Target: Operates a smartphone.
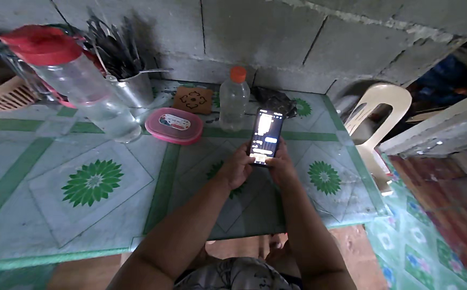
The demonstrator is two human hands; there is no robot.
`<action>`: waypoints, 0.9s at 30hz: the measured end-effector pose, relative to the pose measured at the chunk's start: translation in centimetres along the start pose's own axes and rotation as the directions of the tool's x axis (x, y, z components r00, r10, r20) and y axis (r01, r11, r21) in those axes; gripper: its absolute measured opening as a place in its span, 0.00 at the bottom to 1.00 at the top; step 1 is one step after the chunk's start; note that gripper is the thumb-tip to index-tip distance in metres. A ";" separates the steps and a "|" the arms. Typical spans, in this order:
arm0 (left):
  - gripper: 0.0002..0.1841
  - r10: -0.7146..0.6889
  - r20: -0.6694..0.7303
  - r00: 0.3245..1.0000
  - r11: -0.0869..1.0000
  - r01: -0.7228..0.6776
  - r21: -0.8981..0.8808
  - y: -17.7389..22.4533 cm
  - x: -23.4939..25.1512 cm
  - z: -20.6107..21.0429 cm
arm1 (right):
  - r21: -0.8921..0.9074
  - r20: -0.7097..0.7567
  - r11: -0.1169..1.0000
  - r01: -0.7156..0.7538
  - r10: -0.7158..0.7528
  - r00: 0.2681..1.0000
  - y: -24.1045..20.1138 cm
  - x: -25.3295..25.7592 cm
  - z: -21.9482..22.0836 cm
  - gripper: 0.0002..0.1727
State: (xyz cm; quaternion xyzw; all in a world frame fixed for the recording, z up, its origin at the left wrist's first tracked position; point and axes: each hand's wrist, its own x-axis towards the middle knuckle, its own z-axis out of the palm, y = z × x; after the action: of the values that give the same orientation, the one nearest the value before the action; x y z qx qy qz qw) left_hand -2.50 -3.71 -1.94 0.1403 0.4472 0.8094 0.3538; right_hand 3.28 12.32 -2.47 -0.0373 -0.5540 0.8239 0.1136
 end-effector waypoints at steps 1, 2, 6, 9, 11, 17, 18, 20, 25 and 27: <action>0.29 0.002 -0.005 1.000 1.000 -0.002 -0.011 0.0 0.0 0.1 | 0.003 0.003 1.000 -0.002 0.002 1.000 0.0 0.0 0.0 0.57; 0.30 0.007 -0.005 1.000 1.000 -0.007 -0.021 0.0 -0.1 0.1 | 0.002 0.005 1.000 -0.003 0.003 1.000 0.0 0.0 0.0 0.57; 0.30 0.034 0.019 0.999 0.999 -0.034 -0.038 -0.2 0.0 -0.3 | -0.039 0.031 0.999 -0.015 0.016 0.999 0.0 0.0 -0.3 0.59; 0.30 0.037 0.011 0.999 0.998 -0.037 -0.045 -0.1 0.0 -0.3 | -0.098 0.045 0.995 -0.021 0.025 0.999 -0.1 0.0 -0.3 0.60; 0.30 0.038 0.014 0.999 0.998 -0.037 -0.052 -0.1 0.0 -0.3 | -0.152 0.021 0.988 -0.035 0.038 0.999 -0.2 0.0 -0.1 0.61; 0.30 0.044 0.006 0.999 0.998 -0.044 -0.052 -0.2 0.0 -0.3 | -0.249 0.026 0.968 -0.034 0.042 0.999 -0.2 0.0 -0.3 0.62; 0.30 0.044 0.002 0.999 0.997 -0.043 -0.057 -0.2 0.0 -0.3 | -0.248 0.037 0.968 -0.040 0.050 0.998 -0.3 -0.1 -0.4 0.62; 0.29 0.039 -0.007 0.999 0.998 -0.039 -0.057 -0.1 0.1 -0.4 | -0.232 0.060 0.972 -0.039 0.055 0.997 -0.6 -0.1 -0.6 0.59; 0.30 0.021 -0.063 0.998 0.998 -0.024 -0.054 0.1 0.1 0.0 | -0.250 0.084 0.967 -0.049 0.073 0.994 -1.0 -0.3 -0.8 0.60; 0.30 0.009 -0.116 0.993 0.999 -0.015 -0.052 0.2 -0.1 0.3 | -0.283 0.084 0.958 -0.031 0.057 0.995 -1.0 -0.3 -0.7 0.62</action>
State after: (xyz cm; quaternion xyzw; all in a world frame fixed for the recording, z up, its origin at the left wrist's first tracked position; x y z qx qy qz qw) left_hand -2.36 -3.62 -1.58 0.0862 0.4446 0.8299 0.3259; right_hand 3.88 13.26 -1.85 -0.0280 -0.6692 0.7398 0.0633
